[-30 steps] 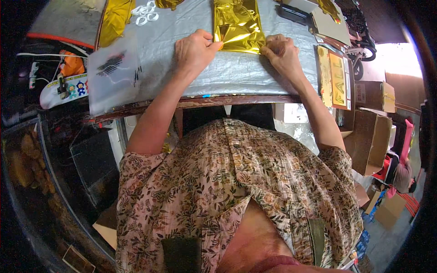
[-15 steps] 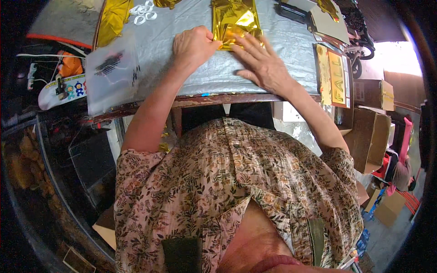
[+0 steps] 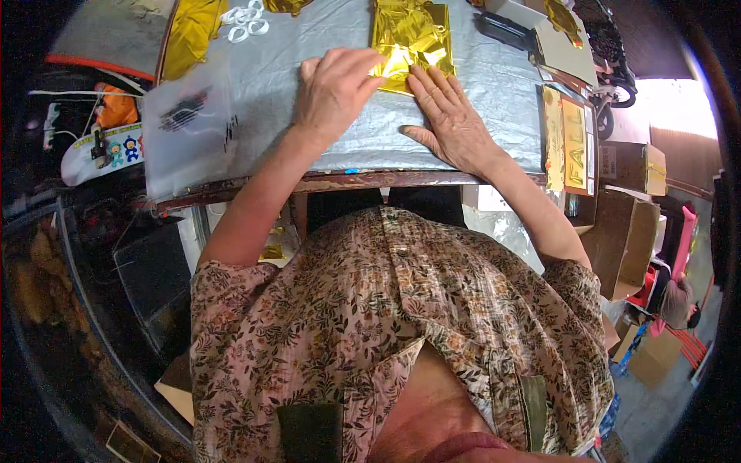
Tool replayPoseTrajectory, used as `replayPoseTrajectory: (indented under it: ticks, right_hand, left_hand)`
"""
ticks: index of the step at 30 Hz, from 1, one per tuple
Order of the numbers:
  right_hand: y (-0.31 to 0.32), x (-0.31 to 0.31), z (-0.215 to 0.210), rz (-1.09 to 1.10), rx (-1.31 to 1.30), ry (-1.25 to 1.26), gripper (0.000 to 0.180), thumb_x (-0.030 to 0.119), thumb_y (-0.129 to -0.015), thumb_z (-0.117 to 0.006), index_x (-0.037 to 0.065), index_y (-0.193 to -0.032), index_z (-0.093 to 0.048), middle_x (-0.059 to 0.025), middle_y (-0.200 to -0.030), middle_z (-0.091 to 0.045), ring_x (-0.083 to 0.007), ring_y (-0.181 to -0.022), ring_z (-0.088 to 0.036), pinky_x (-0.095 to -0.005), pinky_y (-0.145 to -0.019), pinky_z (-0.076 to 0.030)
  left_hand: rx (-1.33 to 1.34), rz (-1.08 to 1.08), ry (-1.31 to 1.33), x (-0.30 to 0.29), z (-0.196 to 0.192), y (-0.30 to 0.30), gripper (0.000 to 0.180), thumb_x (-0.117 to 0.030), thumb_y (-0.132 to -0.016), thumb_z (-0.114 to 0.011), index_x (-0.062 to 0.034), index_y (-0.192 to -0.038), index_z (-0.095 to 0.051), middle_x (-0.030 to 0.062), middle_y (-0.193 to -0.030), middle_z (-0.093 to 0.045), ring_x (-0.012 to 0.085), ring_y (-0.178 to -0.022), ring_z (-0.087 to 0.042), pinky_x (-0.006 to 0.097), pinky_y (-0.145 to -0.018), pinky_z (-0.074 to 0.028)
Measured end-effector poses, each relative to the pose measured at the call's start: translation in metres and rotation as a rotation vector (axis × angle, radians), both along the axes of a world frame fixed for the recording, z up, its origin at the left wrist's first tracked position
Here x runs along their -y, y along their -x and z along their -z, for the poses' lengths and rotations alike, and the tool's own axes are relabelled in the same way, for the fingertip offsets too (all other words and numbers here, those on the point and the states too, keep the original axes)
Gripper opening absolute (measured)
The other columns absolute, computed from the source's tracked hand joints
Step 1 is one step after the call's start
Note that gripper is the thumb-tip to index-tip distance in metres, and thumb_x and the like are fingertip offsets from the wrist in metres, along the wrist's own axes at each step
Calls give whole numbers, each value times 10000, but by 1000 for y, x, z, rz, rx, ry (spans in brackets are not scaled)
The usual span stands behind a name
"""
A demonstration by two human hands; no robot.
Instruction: Folding gold foil balloons into compact rectangular shapes for packaging.
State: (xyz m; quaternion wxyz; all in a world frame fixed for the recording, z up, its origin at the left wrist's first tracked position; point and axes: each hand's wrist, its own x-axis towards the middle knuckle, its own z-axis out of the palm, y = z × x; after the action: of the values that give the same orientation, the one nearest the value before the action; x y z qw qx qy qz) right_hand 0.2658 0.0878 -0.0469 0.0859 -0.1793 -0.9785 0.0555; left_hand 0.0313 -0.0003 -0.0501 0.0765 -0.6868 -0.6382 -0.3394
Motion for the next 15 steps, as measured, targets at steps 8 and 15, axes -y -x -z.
replayPoseTrajectory:
  ticks: [8, 15]
  right_hand:
    - [5, 4, -5, 42, -50, 15, 728, 458, -1016, -582, -7, -1542, -389, -197, -1616, -371, -367, -1500, -336, -477, -1255, -252]
    - [18, -105, -15, -4, -340, -56, 370, 255, -1027, -588, 46, -1331, -611, -210, -1391, -596, -398, -1231, -597, -478, -1077, -473]
  left_hand:
    - [-161, 96, 122, 2, 0, -8, 250, -247, -923, -722, -188, -1159, -778, -57, -1252, -724, 182, -1205, -583, 442, -996, -359]
    - [-355, 281, 64, -24, 0, 45, 231, -153, -931, -662, -196, -1113, -797, -63, -1238, -737, 194, -1327, -530, 500, -1056, -343]
